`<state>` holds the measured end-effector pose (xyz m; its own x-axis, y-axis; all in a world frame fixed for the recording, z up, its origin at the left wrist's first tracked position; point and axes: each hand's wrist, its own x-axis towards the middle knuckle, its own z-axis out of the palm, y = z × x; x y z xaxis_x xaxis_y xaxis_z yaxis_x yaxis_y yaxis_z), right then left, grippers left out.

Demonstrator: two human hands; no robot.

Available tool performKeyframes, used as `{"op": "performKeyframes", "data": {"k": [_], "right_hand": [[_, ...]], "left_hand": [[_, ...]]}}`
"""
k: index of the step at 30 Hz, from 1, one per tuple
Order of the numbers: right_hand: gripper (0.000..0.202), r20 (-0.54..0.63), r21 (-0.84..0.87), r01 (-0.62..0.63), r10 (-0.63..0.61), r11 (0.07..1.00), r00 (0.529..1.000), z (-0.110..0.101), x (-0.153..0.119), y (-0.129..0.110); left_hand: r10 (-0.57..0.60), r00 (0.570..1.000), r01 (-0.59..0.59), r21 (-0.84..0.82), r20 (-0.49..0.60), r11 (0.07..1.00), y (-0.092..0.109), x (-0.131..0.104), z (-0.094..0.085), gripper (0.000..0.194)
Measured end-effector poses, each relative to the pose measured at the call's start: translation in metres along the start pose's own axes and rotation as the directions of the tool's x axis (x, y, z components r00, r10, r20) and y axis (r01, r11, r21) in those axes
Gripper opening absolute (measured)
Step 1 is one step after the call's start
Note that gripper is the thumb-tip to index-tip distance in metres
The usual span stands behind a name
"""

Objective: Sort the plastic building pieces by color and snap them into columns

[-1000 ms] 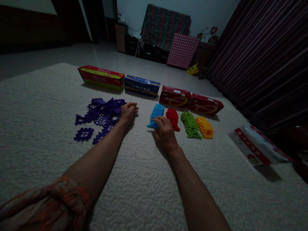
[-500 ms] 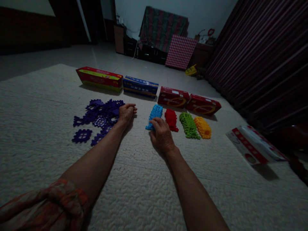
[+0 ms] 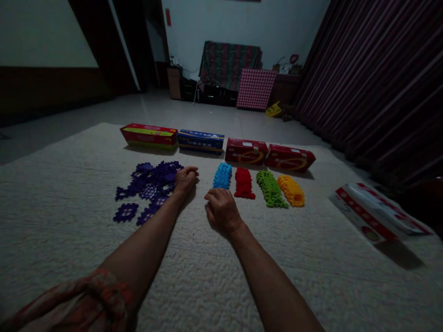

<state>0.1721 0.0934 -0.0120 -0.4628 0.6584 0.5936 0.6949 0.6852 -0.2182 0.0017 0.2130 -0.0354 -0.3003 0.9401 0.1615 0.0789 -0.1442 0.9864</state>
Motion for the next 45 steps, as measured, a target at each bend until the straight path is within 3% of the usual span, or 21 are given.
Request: {"op": "performKeyframes", "data": {"k": [7,10,13,16,18,21,24,26,29,32,39,45], "right_hand": [[0.018,-0.060,-0.071,0.006,-0.010,0.997,0.998,0.006,-0.001,0.004],[0.018,-0.068,-0.097,0.010,-0.016,0.995,0.998,0.006,-0.003,0.006],[0.019,-0.081,-0.110,0.024,-0.033,0.994,0.996,0.005,-0.005,0.007],[0.022,-0.127,-0.066,0.013,-0.021,0.998,0.992,0.008,-0.003,-0.004],[0.026,-0.147,0.010,0.006,-0.004,1.000,0.989,0.014,0.003,-0.020],[0.029,-0.145,0.138,0.015,0.005,0.990,0.989,0.028,0.016,-0.048],[0.028,-0.122,0.220,0.013,0.015,0.975,0.992,0.040,0.025,-0.066],[0.028,-0.095,0.258,0.005,0.020,0.966,0.995,0.045,0.026,-0.068],[0.032,-0.061,0.280,-0.007,0.025,0.960,0.998,0.051,0.025,-0.061],[0.038,-0.031,0.281,-0.040,0.051,0.959,0.998,0.062,0.032,-0.052],[0.057,0.043,0.179,-0.282,0.279,0.943,0.959,0.095,0.064,-0.056],[0.053,0.070,0.163,-0.256,0.247,0.953,0.966,0.091,0.063,-0.061]], "left_hand": [[0.133,0.987,-0.156,0.367,0.089,0.917,0.014,-0.011,-0.001,0.033],[0.156,0.975,-0.209,0.418,0.158,0.884,0.028,-0.018,-0.005,0.033],[0.187,0.967,-0.242,0.403,0.171,0.883,0.043,-0.018,-0.022,0.035],[0.231,0.969,-0.245,0.420,0.085,0.874,0.054,-0.006,-0.057,0.034],[0.245,0.969,-0.204,0.448,-0.034,0.870,0.056,0.008,-0.091,0.032],[0.220,0.967,-0.128,0.497,-0.130,0.858,0.050,0.032,-0.147,0.033],[0.149,0.978,-0.051,0.531,-0.144,0.846,0.034,0.052,-0.188,0.031],[0.063,0.990,0.017,0.559,-0.124,0.829,0.023,0.061,-0.200,0.031],[0.014,0.997,0.038,0.622,-0.078,0.782,0.012,0.069,-0.200,0.035],[0.055,0.998,-0.021,0.672,-0.028,0.740,0.007,0.074,-0.193,0.041],[0.069,0.993,-0.117,0.739,0.096,0.663,0.010,0.070,-0.175,0.042],[0.092,0.964,-0.245,0.706,0.248,0.664,0.016,0.053,-0.156,0.035]]}}
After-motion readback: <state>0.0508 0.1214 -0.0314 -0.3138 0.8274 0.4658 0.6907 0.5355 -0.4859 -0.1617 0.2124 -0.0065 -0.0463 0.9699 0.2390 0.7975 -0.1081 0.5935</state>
